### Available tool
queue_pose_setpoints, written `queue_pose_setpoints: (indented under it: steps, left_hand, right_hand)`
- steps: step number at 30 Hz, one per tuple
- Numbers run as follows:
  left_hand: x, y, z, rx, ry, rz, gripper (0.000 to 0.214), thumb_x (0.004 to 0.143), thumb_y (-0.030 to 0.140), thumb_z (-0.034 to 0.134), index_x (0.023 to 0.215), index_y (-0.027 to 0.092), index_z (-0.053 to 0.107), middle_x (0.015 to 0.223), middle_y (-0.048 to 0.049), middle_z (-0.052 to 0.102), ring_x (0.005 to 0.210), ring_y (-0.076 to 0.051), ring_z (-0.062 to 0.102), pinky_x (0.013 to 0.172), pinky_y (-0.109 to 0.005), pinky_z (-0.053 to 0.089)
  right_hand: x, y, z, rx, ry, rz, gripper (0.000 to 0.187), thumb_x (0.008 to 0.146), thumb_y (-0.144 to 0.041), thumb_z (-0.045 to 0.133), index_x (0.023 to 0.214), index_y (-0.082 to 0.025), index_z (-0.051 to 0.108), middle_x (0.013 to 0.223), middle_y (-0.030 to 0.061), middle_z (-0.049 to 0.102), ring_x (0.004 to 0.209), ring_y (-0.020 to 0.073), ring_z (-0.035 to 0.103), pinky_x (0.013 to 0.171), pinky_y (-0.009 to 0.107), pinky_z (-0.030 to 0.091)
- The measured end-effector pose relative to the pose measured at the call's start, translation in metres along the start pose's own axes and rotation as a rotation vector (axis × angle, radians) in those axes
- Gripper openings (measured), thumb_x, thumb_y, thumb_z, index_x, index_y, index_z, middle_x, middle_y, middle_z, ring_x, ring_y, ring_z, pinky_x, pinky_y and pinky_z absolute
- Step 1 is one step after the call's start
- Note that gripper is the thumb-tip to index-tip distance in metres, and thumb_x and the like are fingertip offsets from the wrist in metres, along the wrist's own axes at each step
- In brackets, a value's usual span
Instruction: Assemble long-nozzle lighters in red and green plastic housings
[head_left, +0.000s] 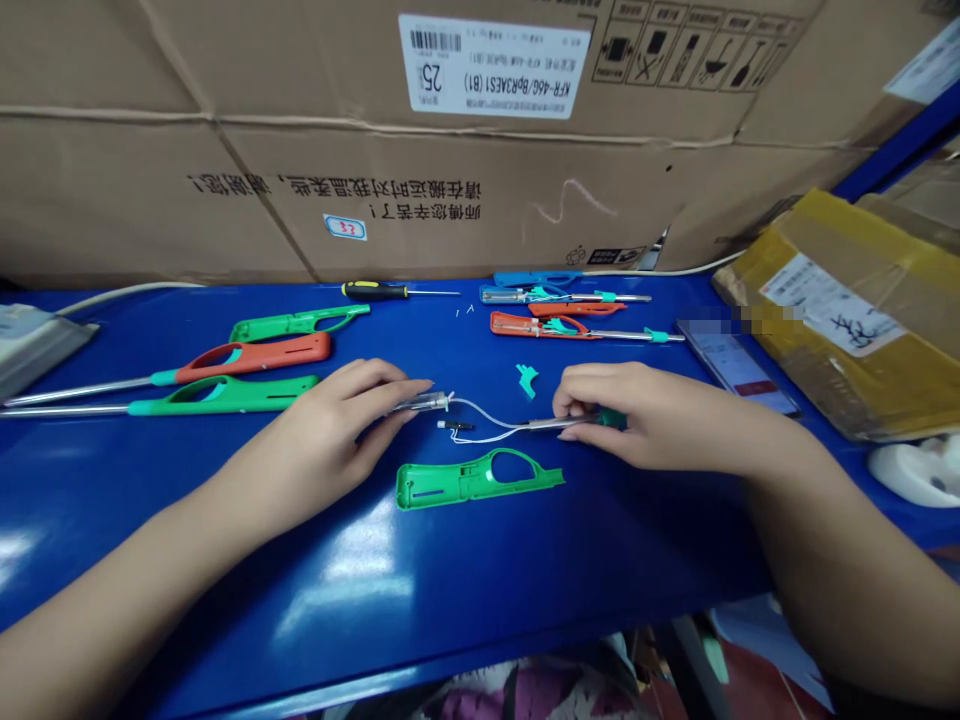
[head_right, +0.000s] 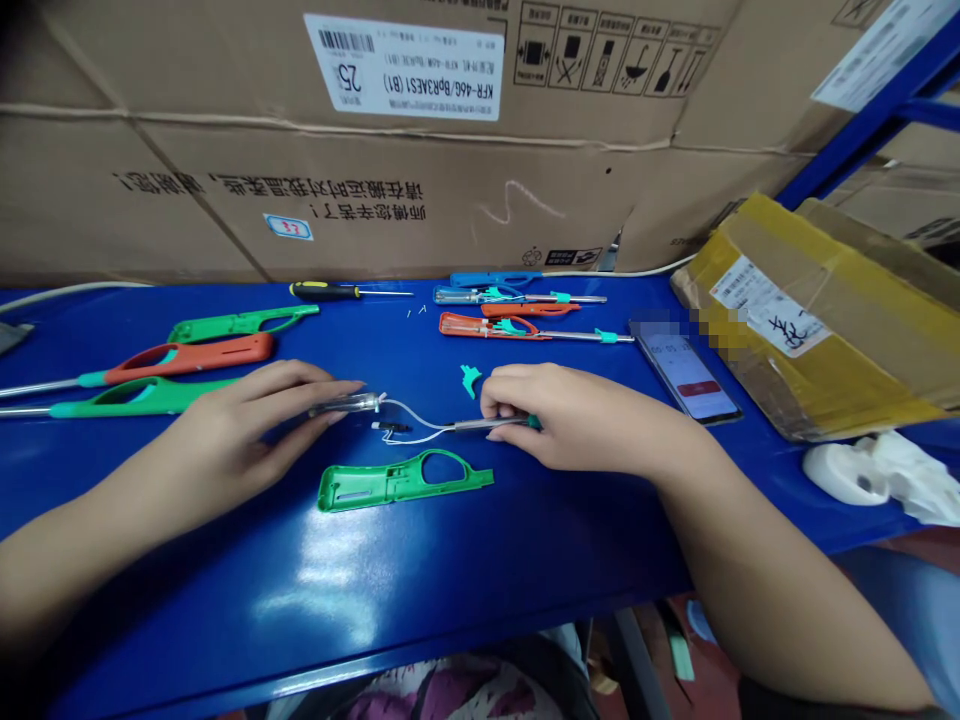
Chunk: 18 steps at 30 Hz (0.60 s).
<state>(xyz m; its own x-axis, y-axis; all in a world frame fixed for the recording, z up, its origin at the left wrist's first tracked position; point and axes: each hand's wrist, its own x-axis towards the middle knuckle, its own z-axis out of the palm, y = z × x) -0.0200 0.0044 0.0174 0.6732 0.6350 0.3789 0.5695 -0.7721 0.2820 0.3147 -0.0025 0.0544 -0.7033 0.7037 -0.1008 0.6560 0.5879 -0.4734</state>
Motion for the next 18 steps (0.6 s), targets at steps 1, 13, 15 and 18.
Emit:
queue_pose_setpoints:
  steps: [1,13,15,18]
  left_hand:
    - [0.0,0.002,0.0,0.0,-0.007,-0.006,0.03,0.102,0.025,0.05,0.128,0.018,0.064,0.109,-0.0089,0.065,0.096,-0.02,0.065,0.084,-0.032,0.057]
    - [0.0,-0.001,0.012,-0.005,-0.045,-0.083,0.031,0.101,0.029,0.052,0.126,0.019,0.067,0.113,-0.0101,0.066,0.102,-0.024,0.063,0.091,-0.041,0.053]
    - [0.003,0.006,0.011,-0.021,-0.012,-0.081,0.027,0.1,0.028,0.054,0.121,0.02,0.07,0.116,-0.0093,0.066,0.107,-0.024,0.061,0.094,-0.042,0.052]
    - [0.007,0.021,0.011,-0.099,0.028,-0.077,0.022,0.1,0.026,0.055,0.115,0.022,0.072,0.117,-0.0075,0.067,0.111,-0.022,0.06,0.098,-0.039,0.05]
  right_hand:
    - [0.0,-0.001,0.0,0.011,0.005,-0.008,0.008,0.097,-0.029,0.058,0.098,-0.021,0.06,0.098,0.0034,0.065,0.083,0.0168,0.058,0.075,0.03,0.043]
    - [0.012,-0.003,0.011,0.06,0.008,-0.026,0.016,0.1,-0.026,0.053,0.1,-0.02,0.067,0.093,0.0035,0.066,0.081,0.016,0.06,0.074,0.03,0.045]
    - [0.012,-0.004,0.012,0.069,0.022,-0.035,0.015,0.1,-0.026,0.053,0.1,-0.019,0.067,0.093,0.0032,0.066,0.081,0.0155,0.06,0.074,0.03,0.045]
    - [0.013,-0.007,0.014,0.088,0.044,-0.05,0.015,0.1,-0.025,0.054,0.099,-0.019,0.067,0.091,0.0028,0.066,0.08,0.0149,0.059,0.074,0.029,0.044]
